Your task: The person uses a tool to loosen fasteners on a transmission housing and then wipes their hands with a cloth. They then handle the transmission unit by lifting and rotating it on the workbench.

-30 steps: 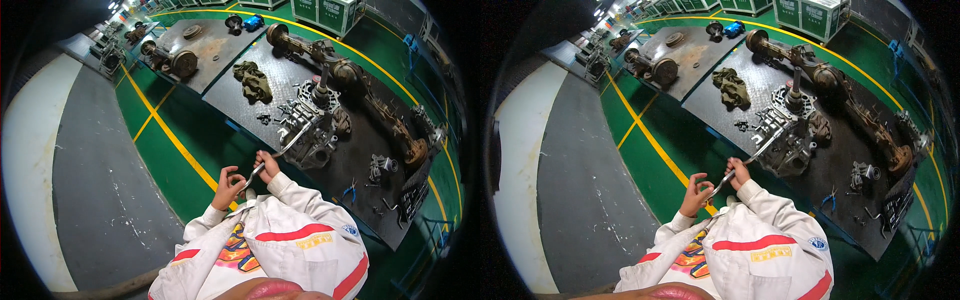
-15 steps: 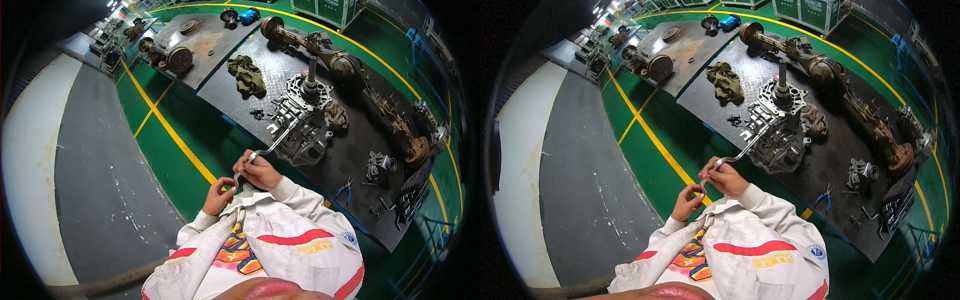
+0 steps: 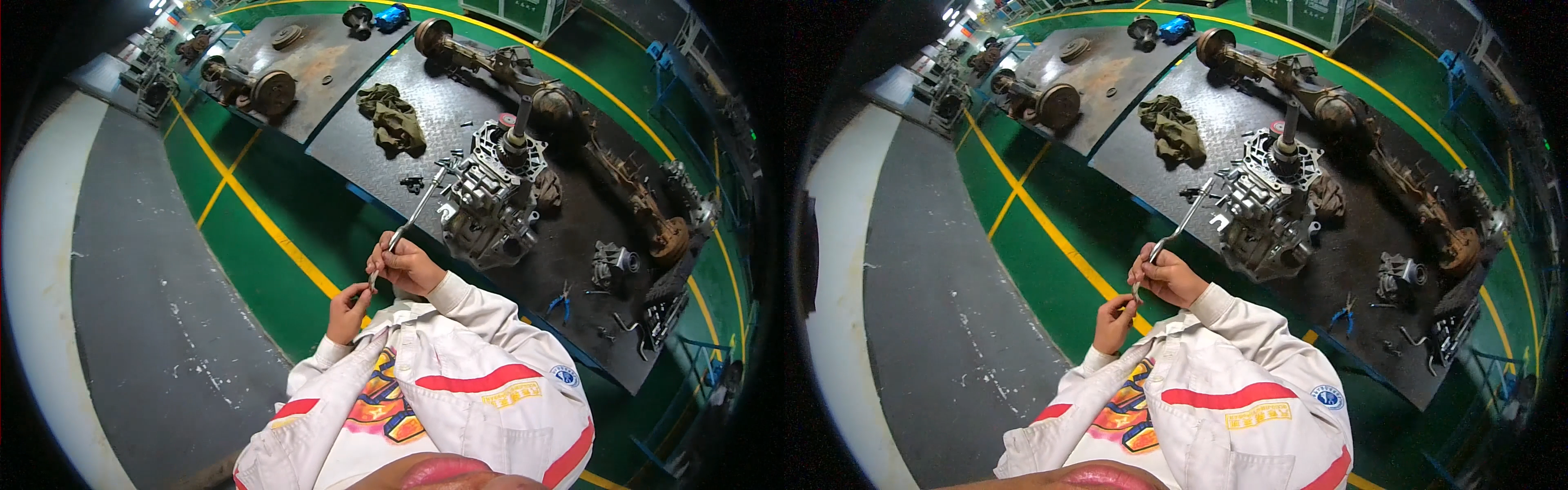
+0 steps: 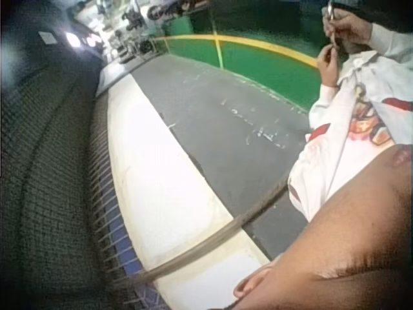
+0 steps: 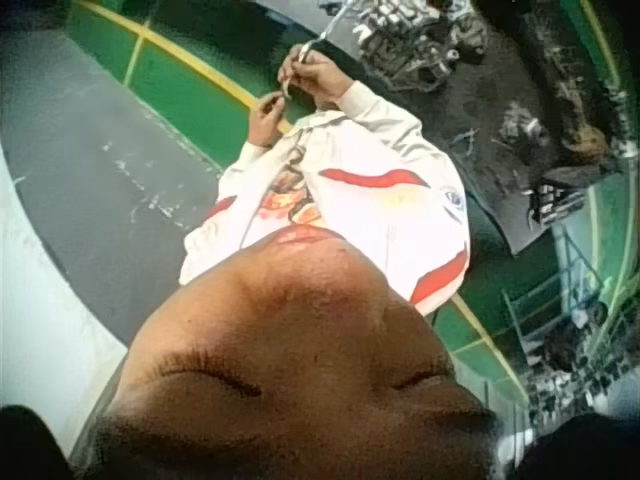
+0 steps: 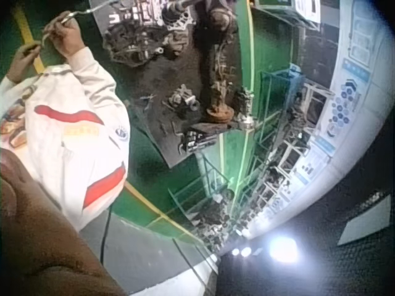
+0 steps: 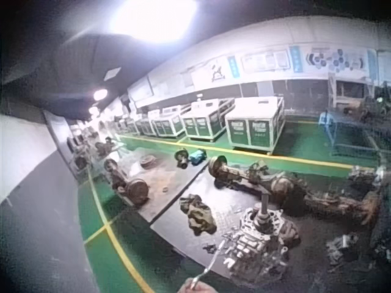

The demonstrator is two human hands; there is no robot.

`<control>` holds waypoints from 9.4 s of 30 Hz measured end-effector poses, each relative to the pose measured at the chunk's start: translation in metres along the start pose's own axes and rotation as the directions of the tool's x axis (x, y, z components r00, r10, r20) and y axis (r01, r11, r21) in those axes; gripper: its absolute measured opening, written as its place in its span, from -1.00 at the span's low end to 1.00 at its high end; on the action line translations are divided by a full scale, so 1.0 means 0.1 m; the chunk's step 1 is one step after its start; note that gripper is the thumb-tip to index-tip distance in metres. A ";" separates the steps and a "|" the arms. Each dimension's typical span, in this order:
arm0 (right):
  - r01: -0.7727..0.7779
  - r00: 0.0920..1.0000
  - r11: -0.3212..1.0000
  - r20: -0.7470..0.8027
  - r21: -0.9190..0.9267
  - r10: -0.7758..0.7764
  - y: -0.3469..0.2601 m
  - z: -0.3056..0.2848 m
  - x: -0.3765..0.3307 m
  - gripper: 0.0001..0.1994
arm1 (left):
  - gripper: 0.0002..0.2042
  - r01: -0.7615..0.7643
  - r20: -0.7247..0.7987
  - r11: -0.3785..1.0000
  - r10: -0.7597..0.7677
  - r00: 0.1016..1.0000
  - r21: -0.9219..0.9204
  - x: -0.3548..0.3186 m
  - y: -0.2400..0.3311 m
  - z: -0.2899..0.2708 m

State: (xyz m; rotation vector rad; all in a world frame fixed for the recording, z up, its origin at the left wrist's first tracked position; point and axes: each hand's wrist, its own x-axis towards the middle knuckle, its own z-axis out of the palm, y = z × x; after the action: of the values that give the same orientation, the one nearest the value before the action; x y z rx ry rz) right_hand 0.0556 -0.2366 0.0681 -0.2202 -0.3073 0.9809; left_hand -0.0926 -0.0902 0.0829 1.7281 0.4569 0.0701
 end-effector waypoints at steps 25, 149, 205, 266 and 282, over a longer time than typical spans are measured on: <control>0.336 0.914 0.939 -0.215 -0.068 -0.343 0.01 -0.01 0.97 -0.85 | -0.80 0.308 0.646 0.919 -0.080 0.759 -0.248 1.14 0.30 -0.71; -0.018 0.544 0.990 -0.832 -0.139 -0.107 0.72 -1.23 1.11 -0.84 | -0.71 -0.522 0.546 0.689 0.215 0.810 0.502 2.19 0.39 -1.20; -0.944 0.232 -0.122 -0.354 -0.306 -0.906 -1.46 -0.39 -0.33 -0.34 | -0.68 -0.327 0.416 0.737 0.070 0.907 0.591 5.74 -2.12 0.52; -0.550 -0.470 0.653 -0.453 -0.521 -0.757 -1.11 -0.19 0.19 -0.58 | -0.68 0.383 0.897 0.866 -0.408 0.172 0.320 3.58 0.58 1.67; -0.641 -0.449 0.516 -0.268 -0.568 -0.852 -0.95 -0.39 0.28 -0.73 | -0.64 0.303 0.929 0.934 -0.270 0.252 0.190 3.60 0.46 1.62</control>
State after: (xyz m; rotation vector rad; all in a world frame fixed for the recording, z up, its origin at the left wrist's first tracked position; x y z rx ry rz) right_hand 0.1579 -0.2663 0.0667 -1.9673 1.1270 -0.4990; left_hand 0.2983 -0.1254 0.0190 1.3040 -0.1653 -1.2073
